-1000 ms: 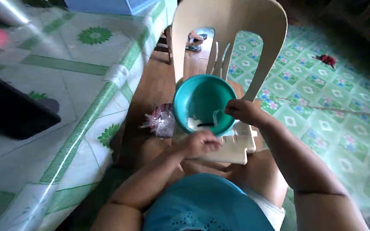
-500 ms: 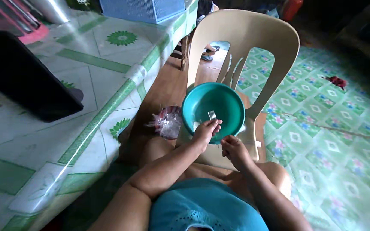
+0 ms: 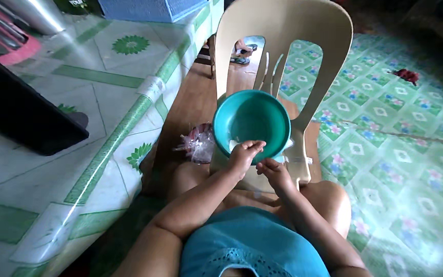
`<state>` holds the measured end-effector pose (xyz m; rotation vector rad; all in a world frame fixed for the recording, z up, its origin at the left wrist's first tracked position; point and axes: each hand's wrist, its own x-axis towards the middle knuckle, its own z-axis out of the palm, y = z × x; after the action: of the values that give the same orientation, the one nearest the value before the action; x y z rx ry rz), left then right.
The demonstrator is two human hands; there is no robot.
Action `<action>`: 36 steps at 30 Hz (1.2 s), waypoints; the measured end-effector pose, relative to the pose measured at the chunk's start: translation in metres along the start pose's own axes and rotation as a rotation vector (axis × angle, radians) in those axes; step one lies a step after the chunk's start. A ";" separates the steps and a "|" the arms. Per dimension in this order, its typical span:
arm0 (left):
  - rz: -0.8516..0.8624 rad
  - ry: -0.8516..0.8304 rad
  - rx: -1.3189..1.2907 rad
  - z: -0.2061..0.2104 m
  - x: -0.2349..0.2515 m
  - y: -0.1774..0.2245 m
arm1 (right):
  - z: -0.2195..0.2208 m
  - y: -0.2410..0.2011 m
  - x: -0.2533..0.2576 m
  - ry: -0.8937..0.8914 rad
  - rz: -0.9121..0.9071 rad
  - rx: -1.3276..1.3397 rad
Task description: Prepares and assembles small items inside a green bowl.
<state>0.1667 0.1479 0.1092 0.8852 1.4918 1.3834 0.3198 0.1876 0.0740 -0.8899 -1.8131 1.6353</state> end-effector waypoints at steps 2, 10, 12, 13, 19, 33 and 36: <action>0.037 0.047 -0.030 0.003 -0.002 -0.003 | 0.001 0.002 -0.001 -0.009 -0.009 0.010; 0.056 0.108 -0.035 0.011 0.001 -0.017 | 0.006 0.008 -0.002 -0.024 0.029 -0.020; 0.051 0.146 -0.072 0.012 0.000 -0.021 | 0.007 0.009 -0.003 -0.051 0.027 -0.071; 0.065 0.171 -0.078 0.012 0.001 -0.025 | 0.008 0.008 -0.004 -0.065 0.024 -0.088; 0.069 0.078 0.057 0.003 0.007 -0.027 | 0.010 0.011 -0.005 -0.053 0.091 0.113; -0.111 -0.035 -0.129 0.000 -0.012 -0.020 | 0.009 0.011 -0.006 -0.012 0.057 0.246; -0.109 -0.055 -0.124 0.002 -0.017 -0.018 | 0.007 0.010 -0.008 -0.009 0.057 0.231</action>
<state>0.1752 0.1305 0.0942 0.7473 1.3768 1.3457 0.3206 0.1771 0.0631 -0.8374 -1.5770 1.8426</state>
